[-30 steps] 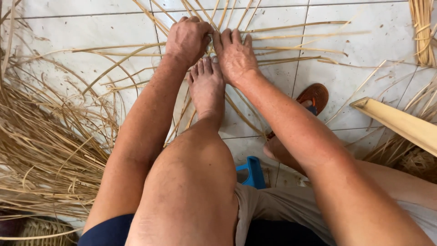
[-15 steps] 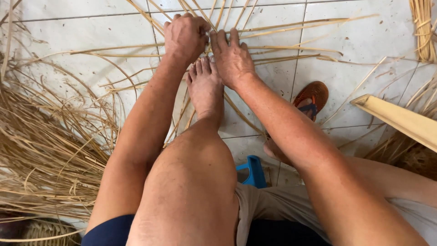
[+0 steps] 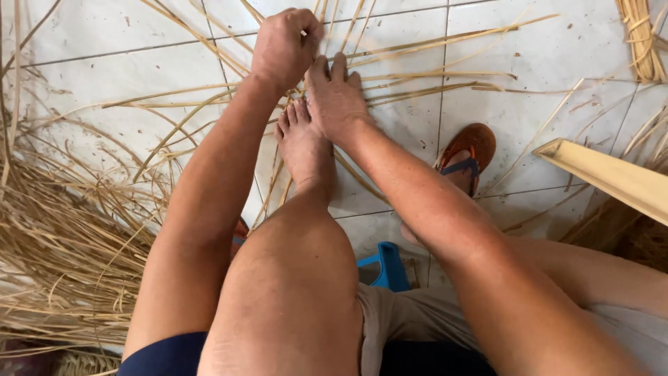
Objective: The person sits on a tiled floor and weaves thin bamboo strips by hand into a circular pattern. They repeatedly interlace the strips, pulling them tight to form a growing woven mat.
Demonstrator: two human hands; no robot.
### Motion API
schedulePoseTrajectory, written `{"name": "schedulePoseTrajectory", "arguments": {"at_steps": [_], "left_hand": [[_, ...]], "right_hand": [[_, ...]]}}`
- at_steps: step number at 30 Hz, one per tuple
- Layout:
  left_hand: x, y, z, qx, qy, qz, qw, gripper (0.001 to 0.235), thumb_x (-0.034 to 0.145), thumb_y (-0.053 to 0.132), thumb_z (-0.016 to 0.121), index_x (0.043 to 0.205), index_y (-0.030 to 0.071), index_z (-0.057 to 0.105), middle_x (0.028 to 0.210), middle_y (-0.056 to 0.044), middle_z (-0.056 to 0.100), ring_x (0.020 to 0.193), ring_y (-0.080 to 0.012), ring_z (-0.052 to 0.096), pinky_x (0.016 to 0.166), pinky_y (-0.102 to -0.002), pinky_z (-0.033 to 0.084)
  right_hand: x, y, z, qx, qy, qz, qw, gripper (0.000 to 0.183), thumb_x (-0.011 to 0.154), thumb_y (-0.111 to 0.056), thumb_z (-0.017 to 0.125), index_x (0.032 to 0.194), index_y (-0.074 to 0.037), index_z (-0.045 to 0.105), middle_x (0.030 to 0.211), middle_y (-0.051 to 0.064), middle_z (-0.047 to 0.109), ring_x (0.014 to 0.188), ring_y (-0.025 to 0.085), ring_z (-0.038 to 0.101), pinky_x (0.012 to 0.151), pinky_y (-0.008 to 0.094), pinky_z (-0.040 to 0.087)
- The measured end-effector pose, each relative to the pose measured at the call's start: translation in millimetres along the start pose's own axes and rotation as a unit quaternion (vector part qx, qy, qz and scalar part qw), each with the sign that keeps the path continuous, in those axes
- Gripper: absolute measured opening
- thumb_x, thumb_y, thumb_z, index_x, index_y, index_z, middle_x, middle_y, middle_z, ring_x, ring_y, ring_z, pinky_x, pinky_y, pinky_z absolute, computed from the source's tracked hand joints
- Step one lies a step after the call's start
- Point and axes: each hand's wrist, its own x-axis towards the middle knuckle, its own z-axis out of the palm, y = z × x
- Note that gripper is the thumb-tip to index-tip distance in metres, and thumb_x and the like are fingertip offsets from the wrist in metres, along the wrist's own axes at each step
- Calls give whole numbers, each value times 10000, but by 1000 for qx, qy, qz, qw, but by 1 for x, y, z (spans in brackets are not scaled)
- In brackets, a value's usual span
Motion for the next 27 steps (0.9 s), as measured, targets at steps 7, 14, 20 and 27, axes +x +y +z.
{"name": "schedulePoseTrajectory", "arguments": {"at_steps": [7, 14, 20, 27], "left_hand": [[25, 20, 6, 78, -106, -281, 951, 304, 835, 347, 909, 1060, 184, 787, 903, -76, 778, 788, -278, 712, 684, -456, 585], [15, 31, 21, 74, -62, -295, 951, 261, 746, 210, 768, 1006, 223, 749, 836, 23, 713, 743, -236, 656, 606, -440, 534], [20, 29, 19, 32, -81, -343, 935, 317, 669, 123, 764, 948, 269, 730, 816, 86, 687, 750, -142, 648, 622, -363, 540], [16, 32, 14, 32, -56, -300, 952, 155, 706, 151, 627, 794, 268, 676, 789, 41, 751, 731, -260, 681, 640, -451, 535]], "right_hand": [[2, -3, 5, 25, 40, 30, 998, 685, 910, -478, 641, 1464, -101, 501, 1381, 103, 553, 1287, 453, 467, 788, 494, 526], [4, -2, 10, 56, -62, -15, 996, 481, 964, -407, 512, 1388, -217, 635, 1441, 112, 544, 1248, 467, 422, 853, 566, 443], [5, -3, 6, 52, -62, -7, 997, 502, 964, -445, 538, 1410, -221, 595, 1411, 98, 536, 1199, 416, 468, 843, 528, 467], [3, -2, 9, 61, -44, -20, 997, 441, 909, -382, 570, 1319, -244, 658, 1343, 84, 581, 1124, 405, 484, 814, 528, 468]]}}
